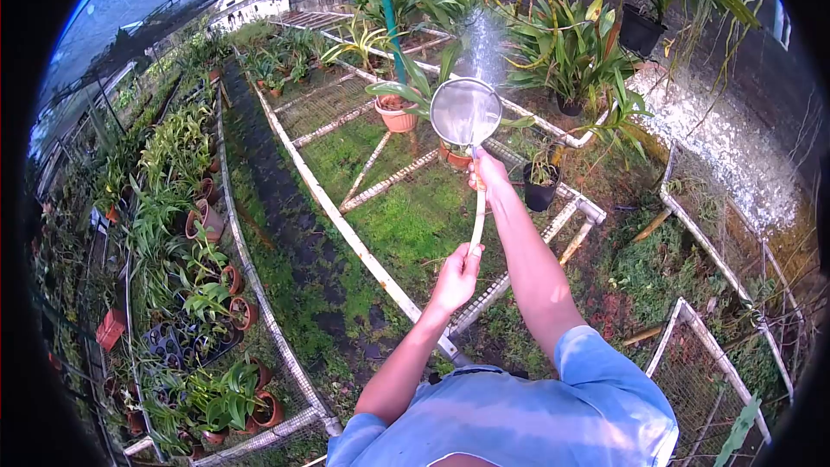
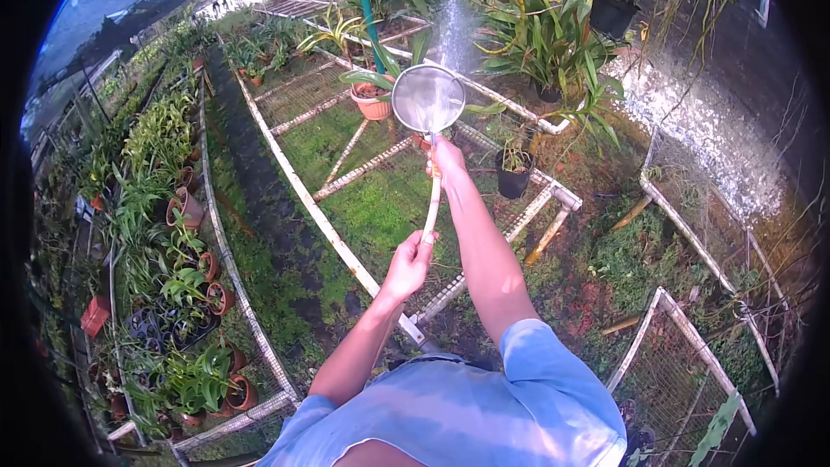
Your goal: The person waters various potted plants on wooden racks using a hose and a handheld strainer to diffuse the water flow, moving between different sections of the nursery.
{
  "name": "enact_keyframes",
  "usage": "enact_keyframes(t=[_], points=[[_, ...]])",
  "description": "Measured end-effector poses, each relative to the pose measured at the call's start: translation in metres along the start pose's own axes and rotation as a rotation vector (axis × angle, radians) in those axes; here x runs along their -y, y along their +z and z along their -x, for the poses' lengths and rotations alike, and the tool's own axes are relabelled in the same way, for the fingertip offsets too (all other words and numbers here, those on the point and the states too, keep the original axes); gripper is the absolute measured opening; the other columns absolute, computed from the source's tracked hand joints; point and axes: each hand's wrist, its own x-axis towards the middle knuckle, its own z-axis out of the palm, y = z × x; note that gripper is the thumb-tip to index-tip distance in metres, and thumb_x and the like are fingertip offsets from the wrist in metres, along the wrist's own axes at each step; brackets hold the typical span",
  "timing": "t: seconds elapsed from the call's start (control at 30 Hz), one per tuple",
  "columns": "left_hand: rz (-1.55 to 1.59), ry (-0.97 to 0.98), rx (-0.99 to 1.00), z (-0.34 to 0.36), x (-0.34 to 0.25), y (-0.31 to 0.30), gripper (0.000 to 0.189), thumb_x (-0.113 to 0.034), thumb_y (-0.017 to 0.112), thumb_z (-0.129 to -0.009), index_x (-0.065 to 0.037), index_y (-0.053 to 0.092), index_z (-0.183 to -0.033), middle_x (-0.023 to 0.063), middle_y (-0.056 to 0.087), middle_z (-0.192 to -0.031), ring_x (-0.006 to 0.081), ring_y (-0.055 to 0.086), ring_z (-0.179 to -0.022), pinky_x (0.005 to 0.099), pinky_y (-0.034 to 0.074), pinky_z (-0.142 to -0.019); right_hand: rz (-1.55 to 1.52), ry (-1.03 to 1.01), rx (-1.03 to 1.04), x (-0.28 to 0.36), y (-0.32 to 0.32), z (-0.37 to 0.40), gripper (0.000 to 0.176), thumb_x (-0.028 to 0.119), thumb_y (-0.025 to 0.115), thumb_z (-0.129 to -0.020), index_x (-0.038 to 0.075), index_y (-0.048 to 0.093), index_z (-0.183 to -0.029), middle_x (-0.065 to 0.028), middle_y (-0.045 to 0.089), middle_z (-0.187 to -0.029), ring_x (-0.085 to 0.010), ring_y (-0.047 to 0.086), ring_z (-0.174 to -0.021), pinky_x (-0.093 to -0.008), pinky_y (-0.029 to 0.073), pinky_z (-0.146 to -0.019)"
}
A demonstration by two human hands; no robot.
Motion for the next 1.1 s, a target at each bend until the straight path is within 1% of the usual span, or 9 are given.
enact_keyframes(t=[0.07, 0.2, 0.3, 0.4, 0.57, 0.67, 0.9, 1.0, 1.1], points=[[-0.008, -0.016, 0.001, 0.000, -0.003, 0.000, 0.027, -0.025, 0.046, -0.102, -0.001, 0.057, -0.110, -0.0070, 0.039, -0.062, 0.0039, 0.034, -0.053, 0.0254, 0.028, -0.047, -0.020, 0.006, -0.008, -0.001, -0.001, -0.001, 0.030, 0.033, 0.047, -0.100, 0.006, 0.058, -0.094, 0.0002, 0.048, -0.062, -0.0091, 0.042, -0.045, -0.0252, 0.038, -0.037], [-0.013, -0.001, -0.002, 0.000, -0.002, 0.002, 0.026, -0.024, 0.046, -0.103, -0.001, 0.057, -0.109, -0.0067, 0.039, -0.062, 0.0041, 0.034, -0.052, 0.0259, 0.028, -0.046, -0.012, 0.029, -0.009, -0.001, -0.003, 0.000, 0.030, 0.033, 0.046, -0.100, 0.006, 0.058, -0.094, 0.0001, 0.048, -0.063, -0.0089, 0.040, -0.043, -0.0244, 0.037, -0.036], [-0.011, 0.006, 0.001, -0.002, 0.002, 0.003, 0.026, -0.023, 0.046, -0.103, -0.001, 0.057, -0.109, -0.0066, 0.039, -0.062, 0.0041, 0.034, -0.052, 0.0260, 0.028, -0.046, 0.004, 0.050, 0.009, -0.005, -0.006, -0.007, 0.031, 0.034, 0.044, -0.101, 0.008, 0.058, -0.094, -0.0004, 0.047, -0.066, -0.0110, 0.043, -0.047, -0.0280, 0.040, -0.040], [-0.013, 0.005, 0.005, -0.005, 0.006, 0.004, 0.026, -0.023, 0.046, -0.102, -0.001, 0.057, -0.109, -0.0066, 0.039, -0.062, 0.0042, 0.034, -0.053, 0.0258, 0.028, -0.046, -0.029, 0.045, -0.014, -0.009, -0.009, -0.010, 0.030, 0.032, 0.045, -0.101, 0.006, 0.058, -0.093, 0.0004, 0.047, -0.063, -0.0088, 0.040, -0.043, -0.0244, 0.036, -0.035], [-0.019, -0.008, 0.011, -0.010, 0.007, 0.008, 0.025, -0.023, 0.046, -0.102, -0.001, 0.057, -0.110, -0.0068, 0.038, -0.061, 0.0043, 0.034, -0.053, 0.0256, 0.028, -0.047, 0.003, 0.043, -0.014, -0.007, -0.015, -0.014, 0.031, 0.032, 0.043, -0.101, 0.006, 0.057, -0.093, 0.0006, 0.047, -0.063, -0.0083, 0.041, -0.043, -0.0245, 0.037, -0.036], [-0.002, -0.021, 0.021, -0.010, 0.003, 0.012, 0.030, -0.028, 0.045, -0.103, -0.003, 0.058, -0.112, -0.0091, 0.036, -0.062, 0.0035, 0.030, -0.053, 0.0232, 0.025, -0.047, 0.027, 0.036, -0.020, -0.004, -0.016, -0.015, 0.031, 0.032, 0.043, -0.101, 0.006, 0.058, -0.093, 0.0007, 0.048, -0.063, -0.0083, 0.041, -0.043, -0.0244, 0.037, -0.037], [-0.005, -0.041, 0.028, -0.014, 0.009, 0.015, 0.027, -0.027, 0.045, -0.103, -0.006, 0.057, -0.114, -0.0089, 0.038, -0.062, 0.0021, 0.032, -0.050, 0.0221, 0.026, -0.044, 0.054, 0.045, -0.029, -0.003, -0.021, -0.016, 0.032, 0.035, 0.045, -0.101, 0.007, 0.060, -0.096, 0.0012, 0.048, -0.064, -0.0091, 0.041, -0.046, -0.0263, 0.039, -0.039], [-0.005, -0.052, 0.026, -0.014, 0.007, 0.014, 0.024, -0.026, 0.045, -0.103, -0.008, 0.056, -0.114, -0.0090, 0.038, -0.060, 0.0016, 0.033, -0.047, 0.0212, 0.025, -0.040, 0.018, 0.011, -0.024, -0.010, -0.019, -0.023, 0.031, 0.036, 0.046, -0.100, 0.009, 0.058, -0.091, 0.0006, 0.048, -0.063, -0.0105, 0.042, -0.045, -0.0277, 0.040, -0.040], [0.071, -0.094, 0.007, -0.017, 0.006, 0.010, 0.024, -0.024, 0.046, -0.103, -0.004, 0.058, -0.108, -0.0088, 0.038, -0.064, 0.0027, 0.032, -0.054, 0.0223, 0.027, -0.047, 0.001, -0.014, -0.023, -0.014, -0.014, -0.029, 0.031, 0.037, 0.046, -0.100, 0.009, 0.059, -0.090, 0.0005, 0.048, -0.063, -0.0117, 0.044, -0.045, -0.0283, 0.041, -0.041]])
